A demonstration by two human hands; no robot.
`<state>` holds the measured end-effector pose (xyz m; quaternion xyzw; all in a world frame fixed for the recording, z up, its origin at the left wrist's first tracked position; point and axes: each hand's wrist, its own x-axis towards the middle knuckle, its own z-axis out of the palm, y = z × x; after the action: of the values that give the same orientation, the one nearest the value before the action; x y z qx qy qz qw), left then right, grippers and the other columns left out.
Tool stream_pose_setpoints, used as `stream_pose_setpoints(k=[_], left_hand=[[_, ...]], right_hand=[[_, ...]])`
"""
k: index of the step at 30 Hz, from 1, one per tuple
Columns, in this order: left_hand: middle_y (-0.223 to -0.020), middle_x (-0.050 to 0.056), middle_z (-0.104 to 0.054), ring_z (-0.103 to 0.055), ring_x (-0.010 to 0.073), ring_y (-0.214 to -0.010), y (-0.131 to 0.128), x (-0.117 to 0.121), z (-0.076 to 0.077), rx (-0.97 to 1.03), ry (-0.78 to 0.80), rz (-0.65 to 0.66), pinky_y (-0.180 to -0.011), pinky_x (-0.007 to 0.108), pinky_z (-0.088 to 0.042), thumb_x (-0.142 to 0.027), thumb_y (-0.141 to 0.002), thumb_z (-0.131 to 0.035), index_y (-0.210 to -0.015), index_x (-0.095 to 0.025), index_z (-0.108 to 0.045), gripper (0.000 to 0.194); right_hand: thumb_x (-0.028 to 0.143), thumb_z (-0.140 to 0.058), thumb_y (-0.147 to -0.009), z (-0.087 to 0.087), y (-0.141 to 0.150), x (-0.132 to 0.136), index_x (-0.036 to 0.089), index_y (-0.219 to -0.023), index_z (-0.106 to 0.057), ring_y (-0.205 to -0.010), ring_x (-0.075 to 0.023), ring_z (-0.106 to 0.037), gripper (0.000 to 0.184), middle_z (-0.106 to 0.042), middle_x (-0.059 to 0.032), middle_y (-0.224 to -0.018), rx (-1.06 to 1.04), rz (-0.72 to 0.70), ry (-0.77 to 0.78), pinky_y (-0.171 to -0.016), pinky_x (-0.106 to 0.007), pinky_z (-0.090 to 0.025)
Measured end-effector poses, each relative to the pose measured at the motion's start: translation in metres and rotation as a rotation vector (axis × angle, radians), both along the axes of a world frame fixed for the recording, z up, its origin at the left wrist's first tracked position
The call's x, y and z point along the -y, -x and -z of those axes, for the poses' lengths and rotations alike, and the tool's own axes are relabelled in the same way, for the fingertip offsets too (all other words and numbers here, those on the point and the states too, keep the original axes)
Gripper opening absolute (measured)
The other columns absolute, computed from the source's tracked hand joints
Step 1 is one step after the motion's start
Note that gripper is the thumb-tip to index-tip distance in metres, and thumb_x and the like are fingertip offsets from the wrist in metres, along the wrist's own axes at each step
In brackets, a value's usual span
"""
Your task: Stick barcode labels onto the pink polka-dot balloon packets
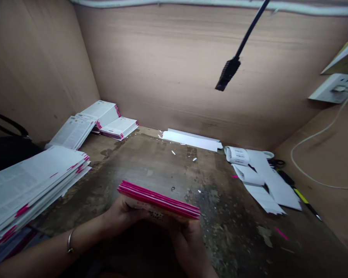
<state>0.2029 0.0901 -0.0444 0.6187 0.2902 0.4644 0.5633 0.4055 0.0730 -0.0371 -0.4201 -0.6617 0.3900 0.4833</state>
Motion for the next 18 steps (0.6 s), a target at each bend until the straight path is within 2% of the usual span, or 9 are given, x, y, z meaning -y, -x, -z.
stream_pose_setpoints(k=[3,7,10,13,16,18], left_hand=[[-0.098,0.002,-0.071,-0.066,0.0202,-0.090,-0.001,0.000,0.004,-0.002,0.004,-0.002,-0.081,0.029,-0.052,-0.021,-0.079,-0.064,-0.099,-0.020,-0.070,0.021],[-0.098,0.003,-0.071,-0.065,0.0209,-0.092,-0.004,0.001,0.000,0.012,0.031,-0.024,-0.083,0.029,-0.050,-0.022,-0.080,-0.063,-0.098,-0.018,-0.069,0.020],[-0.101,0.007,-0.070,-0.064,0.0237,-0.093,-0.008,-0.001,-0.010,0.070,0.207,-0.040,-0.083,0.033,-0.051,-0.025,-0.077,-0.066,-0.102,-0.015,-0.065,0.027],[-0.105,0.011,-0.067,-0.063,0.0257,-0.095,-0.011,-0.003,-0.015,0.118,0.442,-0.023,-0.084,0.038,-0.051,-0.026,-0.075,-0.068,-0.108,-0.013,-0.057,0.037],[-0.108,0.015,-0.065,-0.064,0.0267,-0.093,-0.012,-0.007,-0.005,0.140,0.596,0.009,-0.086,0.043,-0.050,-0.028,-0.073,-0.067,-0.112,-0.012,-0.048,0.046],[-0.106,0.018,-0.065,-0.065,0.0286,-0.091,-0.013,-0.010,0.007,0.061,0.636,-0.023,-0.084,0.045,-0.051,-0.030,-0.072,-0.067,-0.110,-0.010,-0.047,0.048]], right_hand=[[0.031,-0.062,-0.080,0.001,0.001,0.000,0.026,-0.089,-0.068,-0.066,-0.0206,-0.065,0.012,-0.070,-0.0015,-0.079,0.013,0.032,0.014,-0.060,-0.027,-0.054],[0.034,-0.063,-0.079,-0.002,-0.003,-0.001,0.022,-0.091,-0.069,-0.075,-0.0238,-0.065,0.018,-0.071,-0.0049,-0.086,0.009,0.025,0.079,-0.067,-0.030,-0.053],[0.036,-0.064,-0.079,-0.008,-0.003,-0.007,0.019,-0.096,-0.066,-0.080,-0.0259,-0.066,0.024,-0.071,-0.0077,-0.093,-0.100,0.007,0.255,-0.069,-0.034,-0.053],[0.038,-0.063,-0.080,-0.009,-0.001,-0.013,0.017,-0.105,-0.060,-0.085,-0.0278,-0.066,0.033,-0.069,-0.0110,-0.101,-0.315,-0.032,0.485,-0.072,-0.039,-0.054],[0.039,-0.066,-0.078,0.001,0.003,-0.018,0.016,-0.105,-0.056,-0.084,-0.0294,-0.067,0.038,-0.069,-0.0134,-0.100,-0.479,-0.040,0.647,-0.073,-0.043,-0.054],[0.039,-0.071,-0.073,0.010,0.005,-0.021,0.016,-0.102,-0.055,-0.083,-0.0297,-0.067,0.040,-0.070,-0.0131,-0.097,-0.522,-0.005,0.706,-0.072,-0.044,-0.054]])
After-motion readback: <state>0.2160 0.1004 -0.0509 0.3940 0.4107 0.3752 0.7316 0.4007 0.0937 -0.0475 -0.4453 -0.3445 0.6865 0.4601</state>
